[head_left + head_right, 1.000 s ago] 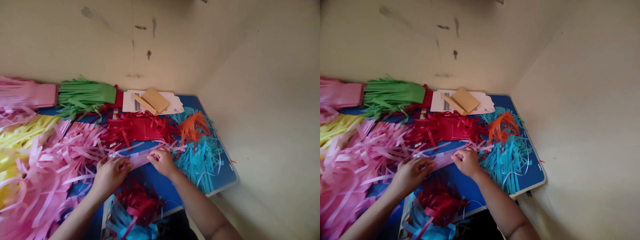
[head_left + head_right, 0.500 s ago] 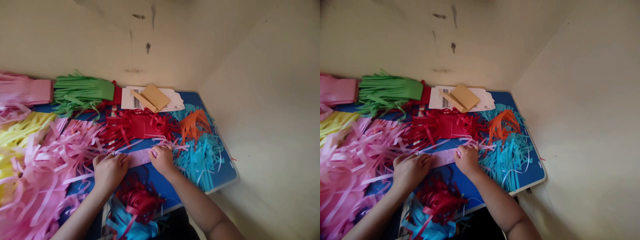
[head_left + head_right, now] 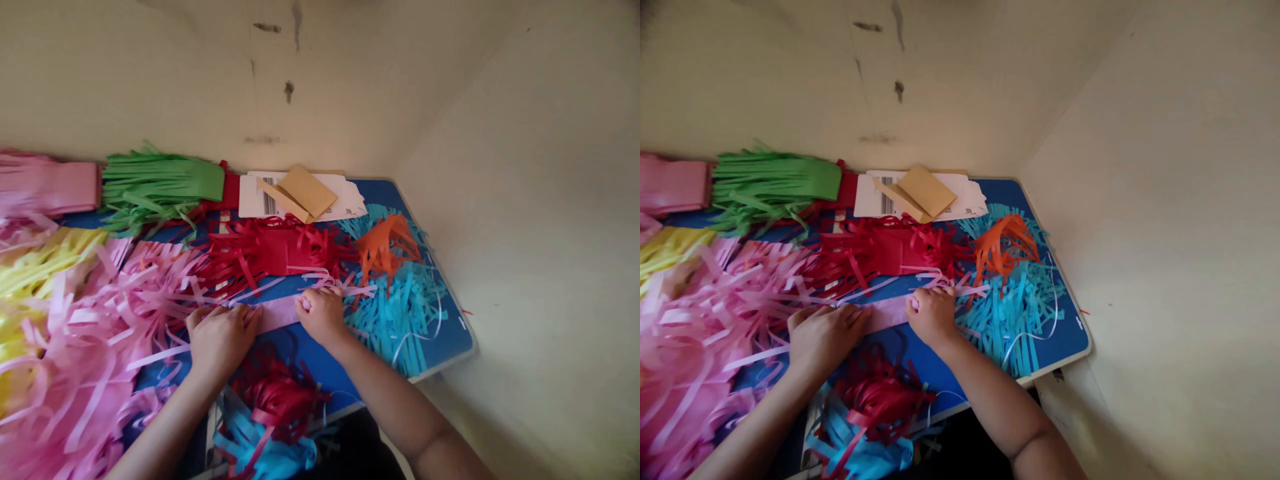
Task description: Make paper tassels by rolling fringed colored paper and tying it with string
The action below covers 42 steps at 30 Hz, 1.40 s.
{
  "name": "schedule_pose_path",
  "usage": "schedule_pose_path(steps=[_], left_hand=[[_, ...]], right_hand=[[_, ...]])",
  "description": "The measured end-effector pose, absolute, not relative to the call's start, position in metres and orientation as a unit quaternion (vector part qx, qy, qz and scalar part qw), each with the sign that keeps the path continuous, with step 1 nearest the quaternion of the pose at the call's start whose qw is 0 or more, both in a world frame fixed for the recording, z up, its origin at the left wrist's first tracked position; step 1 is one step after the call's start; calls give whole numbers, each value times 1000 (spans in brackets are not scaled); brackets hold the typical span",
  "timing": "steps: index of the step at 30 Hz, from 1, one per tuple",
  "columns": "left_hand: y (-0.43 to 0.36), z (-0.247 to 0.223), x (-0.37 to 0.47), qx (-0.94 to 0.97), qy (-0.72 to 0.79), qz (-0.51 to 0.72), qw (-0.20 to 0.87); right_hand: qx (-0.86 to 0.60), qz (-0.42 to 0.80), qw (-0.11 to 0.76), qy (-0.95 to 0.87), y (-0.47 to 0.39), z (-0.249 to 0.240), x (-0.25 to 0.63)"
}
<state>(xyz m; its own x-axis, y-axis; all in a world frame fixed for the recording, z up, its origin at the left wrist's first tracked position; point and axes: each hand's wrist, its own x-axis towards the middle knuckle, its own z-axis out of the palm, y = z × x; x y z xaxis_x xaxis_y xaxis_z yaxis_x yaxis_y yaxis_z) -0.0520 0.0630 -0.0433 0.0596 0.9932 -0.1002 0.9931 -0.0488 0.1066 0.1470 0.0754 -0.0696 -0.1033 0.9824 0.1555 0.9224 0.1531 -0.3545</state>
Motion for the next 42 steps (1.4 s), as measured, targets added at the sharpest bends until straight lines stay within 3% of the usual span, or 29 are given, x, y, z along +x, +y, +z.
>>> schedule_pose_path(steps=[8,11,14,16,19,23,29,37,42], left_hand=[[59,-50,-51,747,655,101,-49],[62,-48,-50,813,560,131,-88],[69,-42,-52,889,444,92,-62],[73,-37,-52,908,410,73,-51],[70,-28,-49,923,378,54,-45],[59,-26,-44,911,408,50,-47],[59,-50,-58,884,457,94,-30],[61,-54,-57,857,496,142,3],[67,-62,-66,846,504,173,31]], right_hand=[[-645,71,176,-740,73,-71,147],[-666,35,188,-721,73,-61,152],[-683,-45,187,-705,72,-48,157],[-611,-61,172,-771,70,-42,158],[-428,11,115,-896,70,-41,159],[-388,87,75,-914,76,-44,165],[-405,156,113,-894,90,-49,183],[-433,198,135,-869,98,-51,184],[-438,156,148,-873,98,-52,187]])
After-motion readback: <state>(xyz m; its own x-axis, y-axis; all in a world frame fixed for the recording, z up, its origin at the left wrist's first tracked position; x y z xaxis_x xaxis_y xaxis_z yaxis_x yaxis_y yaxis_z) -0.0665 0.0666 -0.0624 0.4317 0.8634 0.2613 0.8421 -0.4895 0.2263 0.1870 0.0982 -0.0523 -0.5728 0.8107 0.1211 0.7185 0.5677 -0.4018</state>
